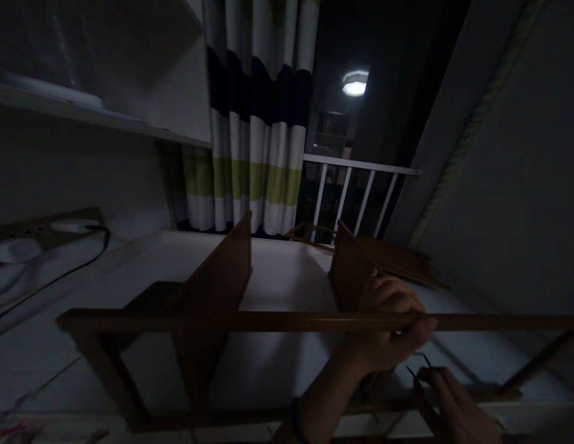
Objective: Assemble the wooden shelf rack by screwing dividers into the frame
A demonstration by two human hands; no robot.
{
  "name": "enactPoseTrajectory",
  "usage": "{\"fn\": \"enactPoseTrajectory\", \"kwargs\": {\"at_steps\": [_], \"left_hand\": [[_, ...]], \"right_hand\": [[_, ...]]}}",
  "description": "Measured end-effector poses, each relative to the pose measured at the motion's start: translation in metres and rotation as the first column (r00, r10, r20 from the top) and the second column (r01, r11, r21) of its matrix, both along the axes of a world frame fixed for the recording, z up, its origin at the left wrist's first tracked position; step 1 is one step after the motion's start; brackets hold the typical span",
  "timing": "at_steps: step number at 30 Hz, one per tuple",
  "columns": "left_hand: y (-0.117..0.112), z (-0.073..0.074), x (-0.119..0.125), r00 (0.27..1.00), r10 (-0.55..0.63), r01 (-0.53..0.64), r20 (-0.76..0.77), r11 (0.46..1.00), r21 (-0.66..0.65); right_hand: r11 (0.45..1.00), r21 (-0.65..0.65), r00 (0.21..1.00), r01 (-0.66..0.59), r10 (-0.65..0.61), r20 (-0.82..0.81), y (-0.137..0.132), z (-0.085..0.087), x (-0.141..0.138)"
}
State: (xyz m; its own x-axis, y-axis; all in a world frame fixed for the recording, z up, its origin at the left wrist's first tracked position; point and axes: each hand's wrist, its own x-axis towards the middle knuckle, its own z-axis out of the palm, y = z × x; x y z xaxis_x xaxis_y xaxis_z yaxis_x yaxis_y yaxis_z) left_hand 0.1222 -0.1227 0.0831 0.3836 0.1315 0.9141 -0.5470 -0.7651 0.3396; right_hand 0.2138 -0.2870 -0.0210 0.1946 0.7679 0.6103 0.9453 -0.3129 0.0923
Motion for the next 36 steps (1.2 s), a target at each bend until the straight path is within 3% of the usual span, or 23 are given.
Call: {"fn": "enactPoseTrajectory", "kwargs": {"at_steps": [2,4,6,10,16,21,24,27,29,31,33,36], "left_hand": [[-0.001,0.001,0.000,1.000,-0.012,0.012,0.007,1.000,-0.005],[-0.001,0.001,-0.001,1.000,-0.024,0.024,0.016,1.000,-0.010],[-0.001,0.002,-0.001,0.999,-0.037,0.037,0.019,0.999,-0.015],[-0.003,0.001,0.000,0.999,-0.033,0.034,0.013,0.999,-0.040],[-0.008,0.000,0.004,0.999,-0.023,0.027,0.047,0.995,-0.092],[-0.011,0.001,0.005,0.998,-0.027,0.033,0.049,0.991,-0.126],[-0.013,0.001,0.006,0.997,-0.024,0.034,0.073,0.990,-0.134],[-0.013,0.001,0.007,0.996,-0.015,0.027,0.088,0.991,-0.134],[-0.013,0.001,0.007,0.996,-0.011,0.022,0.088,0.992,-0.128],[-0.013,0.001,0.008,0.997,-0.010,0.020,0.080,0.992,-0.124],[-0.012,0.001,0.008,0.997,-0.008,0.018,0.076,0.992,-0.122],[-0.013,0.001,0.008,0.996,-0.006,0.016,0.085,0.992,-0.123]], "right_hand": [[0.976,-0.187,0.970,0.112,-0.148,-0.194,0.011,-0.009,0.009],[0.908,-0.386,0.911,0.161,-0.287,-0.296,0.023,-0.012,0.016],[0.874,-0.462,0.889,0.153,-0.326,-0.323,0.033,-0.010,0.019],[0.859,-0.495,0.881,0.133,-0.331,-0.338,0.044,-0.009,0.020],[0.854,-0.504,0.867,0.127,-0.342,-0.362,0.048,-0.018,0.031],[0.899,-0.424,0.865,0.107,-0.294,-0.406,0.044,-0.012,0.033],[0.944,-0.326,0.868,0.055,-0.206,-0.451,0.026,-0.008,0.022],[0.986,-0.162,0.848,-0.039,-0.053,-0.527,-0.006,-0.017,0.004],[0.990,0.066,0.761,-0.123,0.137,-0.634,-0.027,-0.032,-0.013],[0.978,0.134,0.643,-0.157,0.204,-0.738,-0.041,-0.047,-0.032],[0.977,0.173,0.444,-0.123,0.211,-0.871,-0.046,-0.060,-0.052],[0.946,0.322,0.060,0.026,0.320,-0.946,-0.040,-0.068,-0.077]]}}
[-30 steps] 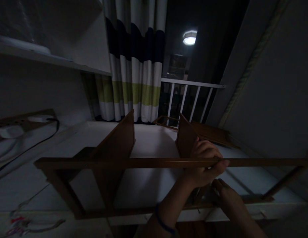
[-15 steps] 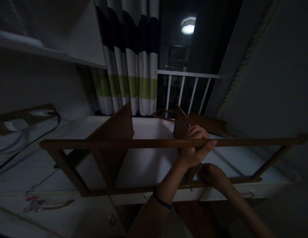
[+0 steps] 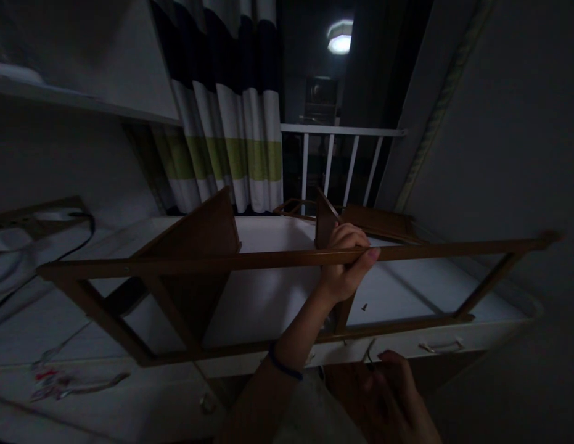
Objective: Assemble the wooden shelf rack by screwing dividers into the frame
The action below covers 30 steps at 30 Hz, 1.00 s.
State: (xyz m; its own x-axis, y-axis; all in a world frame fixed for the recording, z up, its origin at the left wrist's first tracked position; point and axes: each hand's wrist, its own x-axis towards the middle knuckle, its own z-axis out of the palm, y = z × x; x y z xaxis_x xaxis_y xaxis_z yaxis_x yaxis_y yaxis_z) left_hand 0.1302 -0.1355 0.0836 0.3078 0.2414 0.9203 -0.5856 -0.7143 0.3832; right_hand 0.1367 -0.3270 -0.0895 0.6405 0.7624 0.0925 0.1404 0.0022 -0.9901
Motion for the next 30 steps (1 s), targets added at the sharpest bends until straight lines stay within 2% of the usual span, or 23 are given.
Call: {"fn": "enactPoseTrajectory", "kwargs": {"at_steps": [2,3,7,11,17,22,30], "left_hand": [[0.000,-0.001,0.000,1.000,0.002,-0.003,-0.004,1.000,-0.003],[-0.001,-0.001,0.000,1.000,0.002,-0.002,-0.009,1.000,-0.006],[0.000,-0.002,0.000,1.000,-0.003,0.002,-0.010,1.000,-0.013],[0.001,-0.002,0.001,1.000,0.003,-0.003,0.006,1.000,-0.010],[0.000,-0.002,0.002,1.000,0.007,-0.007,0.004,1.000,-0.002],[0.000,-0.003,0.002,1.000,0.000,0.000,0.017,1.000,-0.010],[0.000,-0.002,0.001,1.000,0.000,0.000,0.017,1.000,-0.010]], "right_hand": [[0.995,0.097,0.987,0.004,0.012,-0.161,0.006,-0.003,-0.008],[0.994,0.112,0.985,-0.018,0.037,-0.169,0.009,-0.005,-0.008],[0.991,-0.013,0.985,-0.134,0.135,0.106,0.013,-0.013,0.004],[0.991,-0.073,0.944,-0.108,0.125,0.305,0.016,-0.014,0.012],[0.987,-0.100,0.879,-0.123,0.155,0.452,0.019,-0.010,0.011],[0.993,-0.067,0.834,-0.100,0.120,0.538,0.022,-0.013,0.013],[0.993,-0.076,0.818,-0.085,0.114,0.564,0.024,-0.023,0.016]]}}
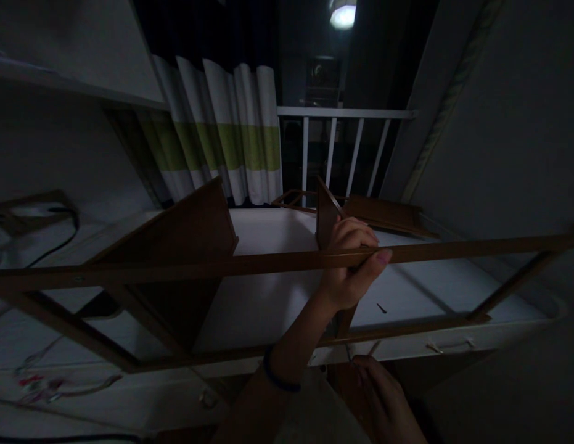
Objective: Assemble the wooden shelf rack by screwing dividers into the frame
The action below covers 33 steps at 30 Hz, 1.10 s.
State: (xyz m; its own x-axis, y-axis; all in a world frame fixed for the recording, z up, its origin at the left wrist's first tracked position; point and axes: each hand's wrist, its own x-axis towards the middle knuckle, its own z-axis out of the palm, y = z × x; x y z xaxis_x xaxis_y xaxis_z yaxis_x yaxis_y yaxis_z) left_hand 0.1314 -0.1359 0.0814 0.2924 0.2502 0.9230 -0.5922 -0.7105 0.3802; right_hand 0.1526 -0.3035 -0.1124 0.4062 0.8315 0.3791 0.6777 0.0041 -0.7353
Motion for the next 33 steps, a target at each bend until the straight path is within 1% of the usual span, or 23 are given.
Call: {"fn": "enactPoseTrajectory", "kwargs": {"at_steps": [7,9,15,20,22,25,27,29,31,33], "left_hand": [[0.000,0.000,0.001,1.000,-0.010,0.010,0.015,1.000,-0.003],[0.000,0.000,0.001,1.000,-0.006,0.006,0.012,1.000,-0.004],[0.000,-0.001,0.001,1.000,0.000,0.000,0.004,1.000,-0.015],[0.000,-0.001,0.001,1.000,-0.014,0.015,0.011,1.000,-0.019],[0.000,-0.001,0.001,1.000,-0.010,0.010,0.008,1.000,-0.013],[0.000,0.000,0.002,1.000,-0.005,0.005,0.005,1.000,-0.004],[0.000,0.000,0.002,1.000,0.001,-0.001,0.007,1.000,-0.008],[0.000,0.000,0.002,1.000,0.002,-0.002,0.013,1.000,-0.013],[0.000,-0.001,0.002,1.000,-0.002,0.002,0.020,1.000,-0.016],[0.000,-0.001,0.001,1.000,-0.007,0.008,0.024,1.000,-0.018]], "right_hand": [[1.000,0.011,1.000,0.007,-0.006,-0.011,-0.001,-0.002,0.000],[1.000,0.006,1.000,0.000,0.000,-0.013,-0.001,0.000,0.000],[0.999,0.046,1.000,-0.011,0.012,-0.015,0.001,0.007,-0.001],[0.998,0.070,1.000,0.005,-0.005,-0.004,0.003,0.008,-0.001],[0.998,0.060,1.000,0.003,-0.001,-0.023,0.003,0.007,-0.001],[1.000,-0.003,0.996,0.002,-0.002,-0.092,0.003,0.005,-0.002],[0.999,-0.046,0.990,0.018,-0.024,-0.136,0.001,0.005,-0.003],[0.997,-0.062,0.985,0.045,-0.054,-0.165,-0.001,0.004,-0.004],[0.995,-0.054,0.979,0.087,-0.095,-0.181,-0.002,0.003,-0.005],[0.989,-0.018,0.966,0.150,-0.150,-0.210,0.000,0.002,-0.007]]}}
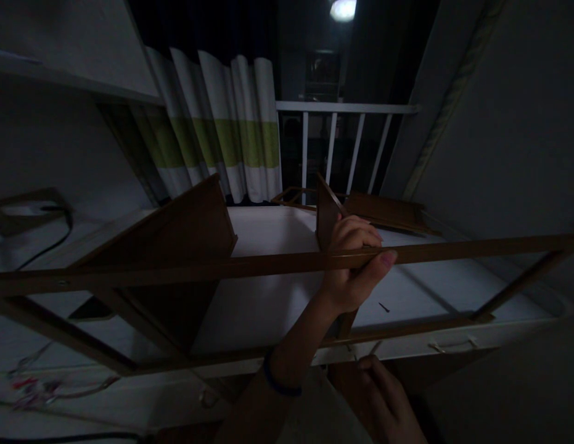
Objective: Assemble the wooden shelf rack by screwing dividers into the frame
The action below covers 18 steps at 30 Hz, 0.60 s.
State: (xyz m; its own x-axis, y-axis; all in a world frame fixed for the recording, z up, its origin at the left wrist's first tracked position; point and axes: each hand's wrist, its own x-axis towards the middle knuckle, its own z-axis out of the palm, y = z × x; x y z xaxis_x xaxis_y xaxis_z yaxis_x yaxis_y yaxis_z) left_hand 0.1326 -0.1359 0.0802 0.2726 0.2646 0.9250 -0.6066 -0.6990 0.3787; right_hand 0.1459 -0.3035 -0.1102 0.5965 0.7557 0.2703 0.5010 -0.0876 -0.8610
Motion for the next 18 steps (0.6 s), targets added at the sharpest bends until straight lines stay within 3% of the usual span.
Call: {"fn": "enactPoseTrajectory", "kwargs": {"at_steps": [5,10,18], "left_hand": [[0.000,-0.001,0.000,1.000,-0.004,0.004,0.002,1.000,-0.001],[0.001,0.000,0.001,1.000,0.003,-0.004,0.022,1.000,0.011],[0.003,0.000,0.001,1.000,0.001,-0.001,0.010,1.000,0.027]], "right_hand": [[0.975,0.017,0.964,0.220,-0.215,-0.156,0.015,0.009,-0.006],[0.972,-0.139,0.969,0.191,-0.209,-0.133,0.029,0.024,-0.012],[0.957,-0.231,0.982,0.175,-0.187,-0.034,0.037,0.030,-0.012]]}}
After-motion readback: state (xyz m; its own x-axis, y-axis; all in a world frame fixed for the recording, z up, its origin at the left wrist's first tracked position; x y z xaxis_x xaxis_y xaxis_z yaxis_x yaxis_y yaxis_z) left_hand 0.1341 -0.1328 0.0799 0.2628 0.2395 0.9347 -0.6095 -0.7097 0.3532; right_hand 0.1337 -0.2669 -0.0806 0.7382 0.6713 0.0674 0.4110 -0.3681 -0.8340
